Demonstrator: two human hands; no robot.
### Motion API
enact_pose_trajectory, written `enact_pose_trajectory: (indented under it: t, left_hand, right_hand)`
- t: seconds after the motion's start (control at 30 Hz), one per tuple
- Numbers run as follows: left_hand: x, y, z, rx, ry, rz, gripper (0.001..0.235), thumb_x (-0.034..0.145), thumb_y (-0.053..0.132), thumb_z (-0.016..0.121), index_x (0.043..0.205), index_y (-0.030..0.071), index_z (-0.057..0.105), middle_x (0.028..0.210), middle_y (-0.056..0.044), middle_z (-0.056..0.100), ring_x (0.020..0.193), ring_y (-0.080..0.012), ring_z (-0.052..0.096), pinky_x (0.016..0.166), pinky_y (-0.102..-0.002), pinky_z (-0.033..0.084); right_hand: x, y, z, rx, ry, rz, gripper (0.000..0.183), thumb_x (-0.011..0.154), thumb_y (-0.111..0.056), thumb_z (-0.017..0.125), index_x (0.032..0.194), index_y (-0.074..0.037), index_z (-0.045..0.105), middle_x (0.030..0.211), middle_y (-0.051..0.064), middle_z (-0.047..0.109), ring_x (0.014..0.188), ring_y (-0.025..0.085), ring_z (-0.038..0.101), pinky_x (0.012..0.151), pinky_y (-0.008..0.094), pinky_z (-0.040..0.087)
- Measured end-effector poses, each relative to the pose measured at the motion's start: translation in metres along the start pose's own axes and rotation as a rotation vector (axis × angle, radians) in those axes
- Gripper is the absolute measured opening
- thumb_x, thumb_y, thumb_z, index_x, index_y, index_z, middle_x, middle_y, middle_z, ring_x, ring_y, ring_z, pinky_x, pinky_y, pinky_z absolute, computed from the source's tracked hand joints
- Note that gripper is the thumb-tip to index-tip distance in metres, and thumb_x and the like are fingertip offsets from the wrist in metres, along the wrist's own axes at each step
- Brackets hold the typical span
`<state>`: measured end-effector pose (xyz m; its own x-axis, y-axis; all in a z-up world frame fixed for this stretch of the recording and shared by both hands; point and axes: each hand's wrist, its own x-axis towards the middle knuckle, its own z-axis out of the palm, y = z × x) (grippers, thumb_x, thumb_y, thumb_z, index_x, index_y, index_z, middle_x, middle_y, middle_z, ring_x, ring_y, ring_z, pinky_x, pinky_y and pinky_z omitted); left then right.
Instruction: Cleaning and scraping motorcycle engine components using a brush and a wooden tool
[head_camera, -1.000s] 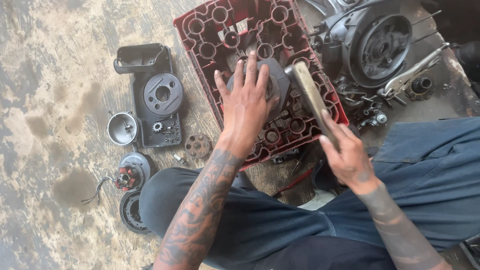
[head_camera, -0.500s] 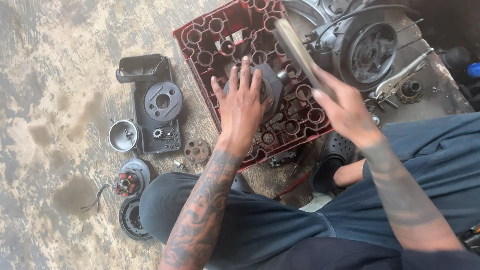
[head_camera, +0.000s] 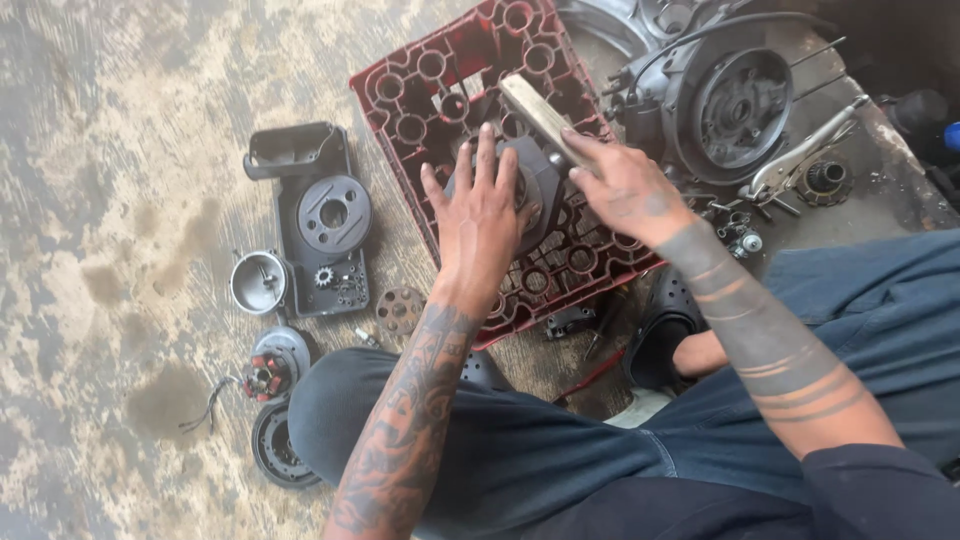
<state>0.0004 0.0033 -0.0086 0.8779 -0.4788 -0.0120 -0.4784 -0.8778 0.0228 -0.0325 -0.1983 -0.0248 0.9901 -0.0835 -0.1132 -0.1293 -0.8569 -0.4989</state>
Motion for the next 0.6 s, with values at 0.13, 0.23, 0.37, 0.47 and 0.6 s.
enact_pose_trajectory:
  t: [0.13,0.23,0.37,0.47,0.6]
  left_hand:
    - [0.001,0.0,-0.003,-0.021,-0.041,-0.01,0.069,0.095,0.051,0.067,0.148,0.016,0.043,0.165,-0.015,0.027,0.146,-0.037,0.039,0.114,-0.078,0.015]
    - [0.0,-0.003,-0.003,-0.031,-0.047,-0.018,0.068,0.094,0.051,0.069,0.148,0.016,0.046,0.165,-0.016,0.029,0.146,-0.0364,0.041,0.115,-0.077,0.015]
    - [0.004,-0.003,-0.004,0.0,-0.004,0.026,0.068,0.092,0.051,0.072,0.144,0.013,0.049,0.159,-0.019,0.039,0.141,-0.0366,0.048,0.116,-0.073,0.019]
    - [0.004,-0.009,0.001,0.01,0.056,0.079,0.075,0.086,0.05,0.078,0.142,0.011,0.047,0.156,-0.021,0.042,0.139,-0.0396,0.05,0.114,-0.07,0.026]
    - [0.004,-0.011,0.003,0.031,0.11,0.107,0.073,0.084,0.051,0.079,0.139,0.012,0.05,0.153,-0.019,0.043,0.138,-0.0372,0.048,0.11,-0.066,0.032]
  right_hand:
    - [-0.058,-0.017,-0.047,0.47,-0.007,-0.062,0.06,0.096,-0.013,0.049,0.154,0.0,0.042,0.114,0.019,0.07,0.055,0.017,0.053,0.046,0.03,0.038]
    - [-0.1,0.015,0.001,0.34,0.042,-0.078,0.058,0.098,-0.018,0.048,0.156,-0.009,0.044,0.118,0.023,0.068,0.079,0.035,0.06,0.067,0.045,0.049]
    - [-0.105,0.007,0.018,0.037,0.133,-0.085,0.057,0.101,-0.03,0.052,0.158,-0.024,0.046,0.112,0.023,0.063,0.093,0.053,0.064,0.073,0.065,0.055]
    - [-0.054,-0.009,0.026,0.084,0.17,-0.127,0.055,0.102,-0.027,0.051,0.157,-0.022,0.046,0.116,0.022,0.063,0.097,0.053,0.065,0.079,0.064,0.056]
    - [-0.008,-0.01,0.02,0.438,0.178,-0.174,0.057,0.1,-0.023,0.05,0.156,-0.01,0.046,0.133,0.029,0.061,0.118,0.053,0.06,0.094,0.061,0.051]
